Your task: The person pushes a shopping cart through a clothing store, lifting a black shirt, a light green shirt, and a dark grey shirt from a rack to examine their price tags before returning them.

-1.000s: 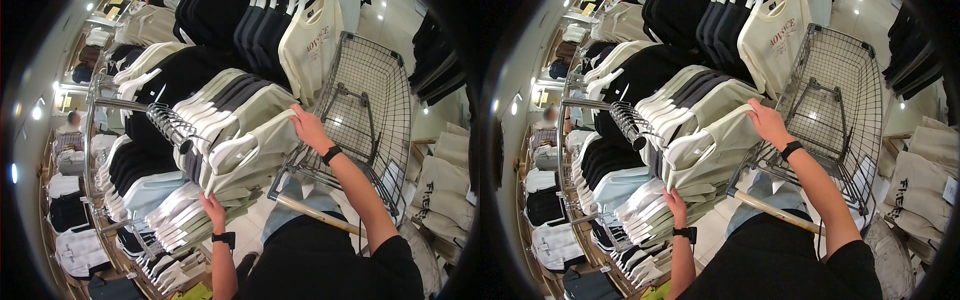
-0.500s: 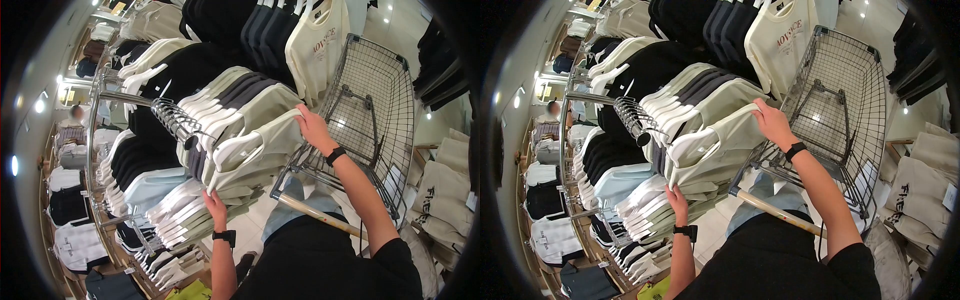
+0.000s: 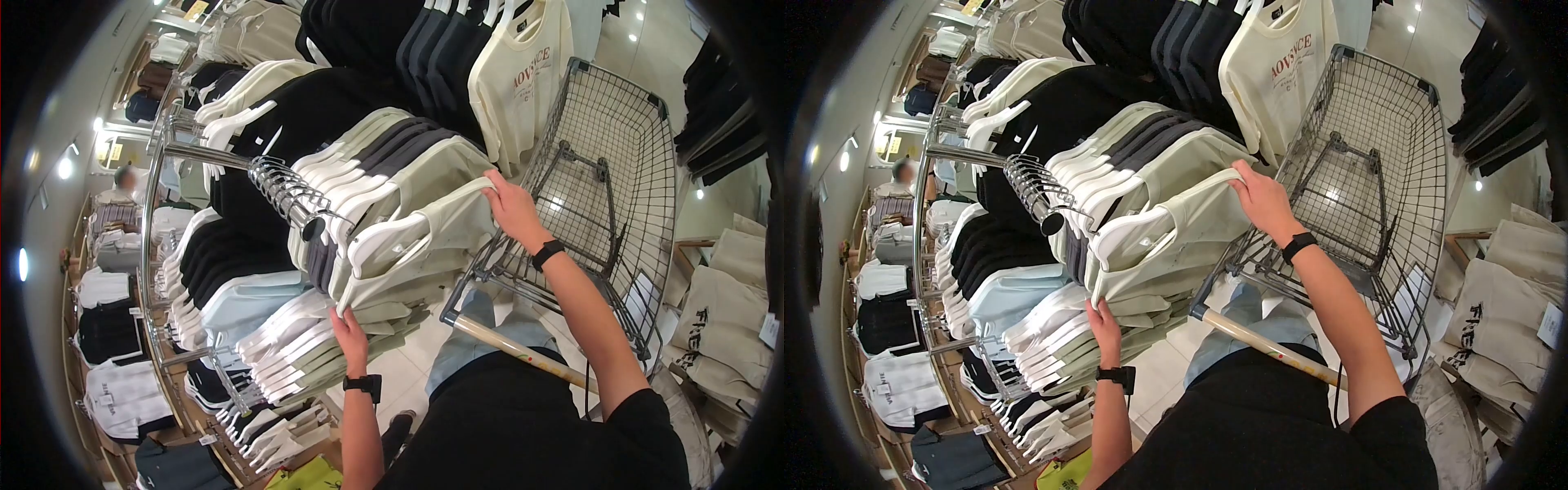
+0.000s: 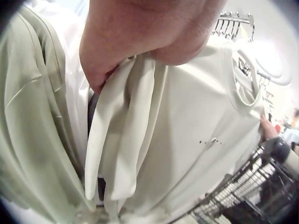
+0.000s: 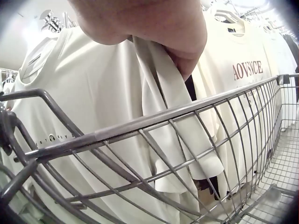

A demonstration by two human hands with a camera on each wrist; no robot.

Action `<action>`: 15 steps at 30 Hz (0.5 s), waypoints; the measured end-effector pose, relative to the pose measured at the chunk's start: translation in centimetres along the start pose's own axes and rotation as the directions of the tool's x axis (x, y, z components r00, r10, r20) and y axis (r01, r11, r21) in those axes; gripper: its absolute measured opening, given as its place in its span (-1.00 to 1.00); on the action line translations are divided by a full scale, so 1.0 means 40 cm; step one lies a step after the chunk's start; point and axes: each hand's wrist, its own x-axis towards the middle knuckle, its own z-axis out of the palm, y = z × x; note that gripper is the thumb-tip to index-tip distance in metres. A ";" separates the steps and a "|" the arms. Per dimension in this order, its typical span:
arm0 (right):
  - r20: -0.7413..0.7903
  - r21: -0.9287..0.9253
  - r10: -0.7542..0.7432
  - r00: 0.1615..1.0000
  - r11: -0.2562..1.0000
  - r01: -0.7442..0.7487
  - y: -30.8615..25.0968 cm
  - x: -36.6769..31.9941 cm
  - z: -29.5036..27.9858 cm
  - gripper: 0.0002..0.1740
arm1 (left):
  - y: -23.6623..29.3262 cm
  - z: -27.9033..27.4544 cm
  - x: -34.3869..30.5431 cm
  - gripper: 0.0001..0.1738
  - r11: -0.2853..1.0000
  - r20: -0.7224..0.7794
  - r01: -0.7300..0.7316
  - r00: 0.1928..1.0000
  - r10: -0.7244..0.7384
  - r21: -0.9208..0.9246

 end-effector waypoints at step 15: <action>0.055 -0.198 0.071 0.996 0.978 -0.059 0.072 -0.023 0.010 -0.63 | -0.015 -0.033 -0.001 -0.57 0.968 0.110 0.201 0.976 -0.186 -0.149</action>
